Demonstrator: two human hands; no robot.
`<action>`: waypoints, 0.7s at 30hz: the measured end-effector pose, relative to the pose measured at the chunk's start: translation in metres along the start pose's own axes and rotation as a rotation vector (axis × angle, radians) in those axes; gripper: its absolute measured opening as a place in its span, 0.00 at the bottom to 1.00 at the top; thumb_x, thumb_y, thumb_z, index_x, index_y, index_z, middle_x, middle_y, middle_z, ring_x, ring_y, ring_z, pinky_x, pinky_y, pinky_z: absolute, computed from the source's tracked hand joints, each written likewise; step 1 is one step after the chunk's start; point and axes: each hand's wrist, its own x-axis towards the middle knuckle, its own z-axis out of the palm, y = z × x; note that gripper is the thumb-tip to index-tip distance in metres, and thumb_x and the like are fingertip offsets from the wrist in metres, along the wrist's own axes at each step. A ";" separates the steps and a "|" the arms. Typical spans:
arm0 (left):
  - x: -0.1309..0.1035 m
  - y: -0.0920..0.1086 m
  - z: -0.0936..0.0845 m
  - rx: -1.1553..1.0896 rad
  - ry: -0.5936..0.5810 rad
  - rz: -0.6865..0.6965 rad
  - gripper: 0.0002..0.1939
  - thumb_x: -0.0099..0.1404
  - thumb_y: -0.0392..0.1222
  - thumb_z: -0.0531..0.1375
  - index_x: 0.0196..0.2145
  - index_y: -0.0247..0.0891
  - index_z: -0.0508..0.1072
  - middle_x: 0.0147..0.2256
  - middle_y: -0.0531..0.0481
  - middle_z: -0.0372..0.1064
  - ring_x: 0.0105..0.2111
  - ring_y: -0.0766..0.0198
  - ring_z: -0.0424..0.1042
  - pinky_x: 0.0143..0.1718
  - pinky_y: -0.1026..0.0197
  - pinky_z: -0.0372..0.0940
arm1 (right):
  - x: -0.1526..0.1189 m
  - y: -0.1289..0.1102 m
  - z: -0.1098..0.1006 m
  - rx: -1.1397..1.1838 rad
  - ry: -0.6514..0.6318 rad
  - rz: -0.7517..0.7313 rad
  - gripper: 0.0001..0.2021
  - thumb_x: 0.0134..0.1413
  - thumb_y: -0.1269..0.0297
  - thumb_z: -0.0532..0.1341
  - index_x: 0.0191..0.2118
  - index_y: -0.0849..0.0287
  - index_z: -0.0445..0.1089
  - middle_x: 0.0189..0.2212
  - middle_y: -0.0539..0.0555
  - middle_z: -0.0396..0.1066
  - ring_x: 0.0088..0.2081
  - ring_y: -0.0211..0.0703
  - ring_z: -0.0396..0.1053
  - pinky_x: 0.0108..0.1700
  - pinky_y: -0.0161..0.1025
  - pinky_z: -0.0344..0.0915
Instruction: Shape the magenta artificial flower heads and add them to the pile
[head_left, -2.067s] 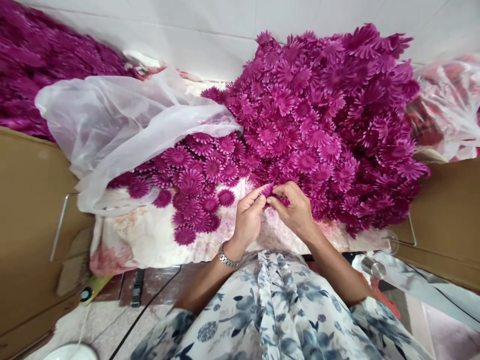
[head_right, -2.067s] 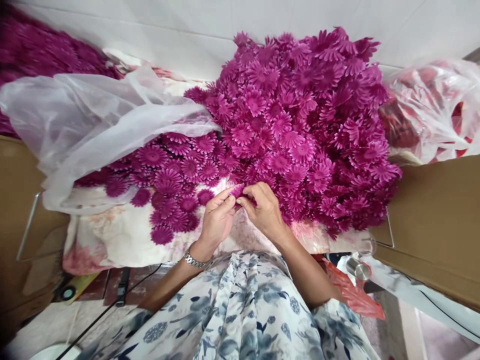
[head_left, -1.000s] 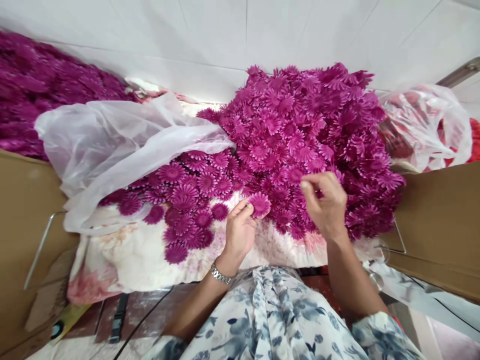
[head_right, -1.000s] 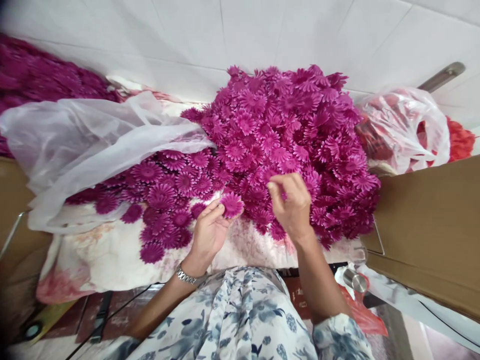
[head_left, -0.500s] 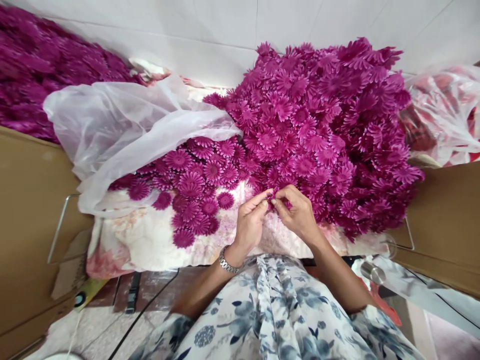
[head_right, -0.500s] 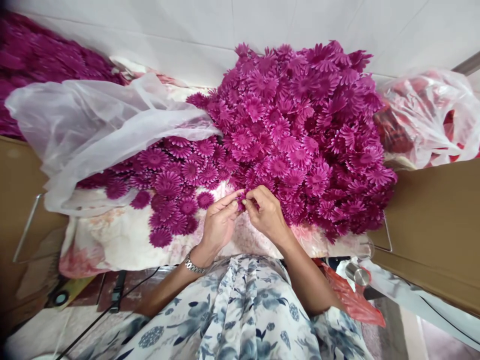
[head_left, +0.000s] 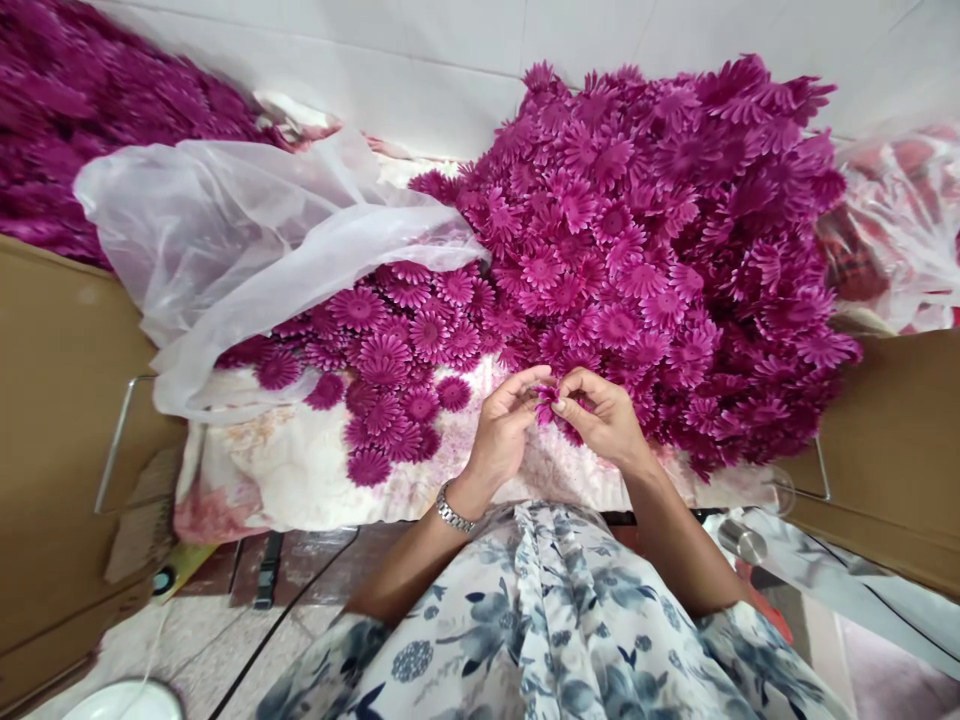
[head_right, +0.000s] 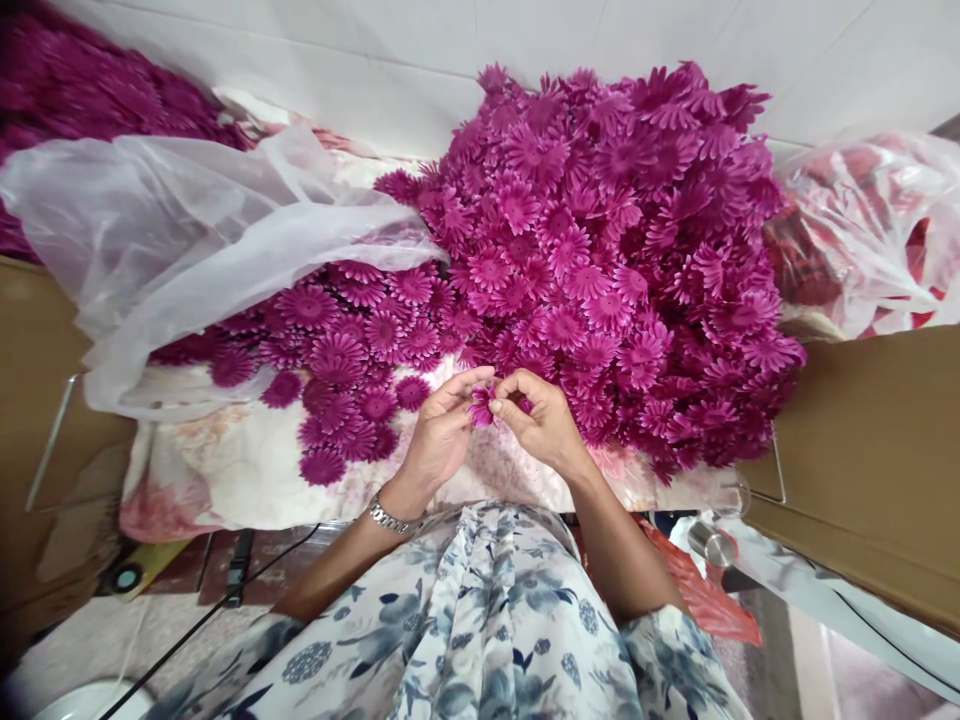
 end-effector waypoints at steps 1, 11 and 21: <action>0.000 -0.002 -0.001 0.031 -0.016 0.029 0.13 0.46 0.30 0.62 0.32 0.39 0.76 0.30 0.52 0.71 0.30 0.69 0.65 0.32 0.67 0.59 | -0.001 0.000 0.000 0.048 -0.026 0.023 0.06 0.53 0.63 0.60 0.29 0.58 0.65 0.25 0.47 0.63 0.28 0.34 0.62 0.34 0.34 0.60; -0.004 -0.006 -0.009 0.545 0.160 0.323 0.01 0.55 0.37 0.60 0.27 0.38 0.70 0.24 0.56 0.65 0.25 0.69 0.63 0.28 0.66 0.58 | -0.008 0.001 0.013 0.157 0.026 0.132 0.19 0.44 0.55 0.67 0.41 0.55 0.65 0.36 0.50 0.67 0.37 0.36 0.66 0.41 0.35 0.64; -0.004 -0.009 -0.014 0.369 0.054 0.218 0.05 0.55 0.41 0.60 0.29 0.38 0.73 0.24 0.54 0.65 0.23 0.69 0.60 0.26 0.65 0.56 | -0.007 0.003 0.014 0.166 0.150 0.192 0.11 0.48 0.55 0.62 0.29 0.58 0.67 0.22 0.46 0.63 0.24 0.32 0.59 0.29 0.32 0.59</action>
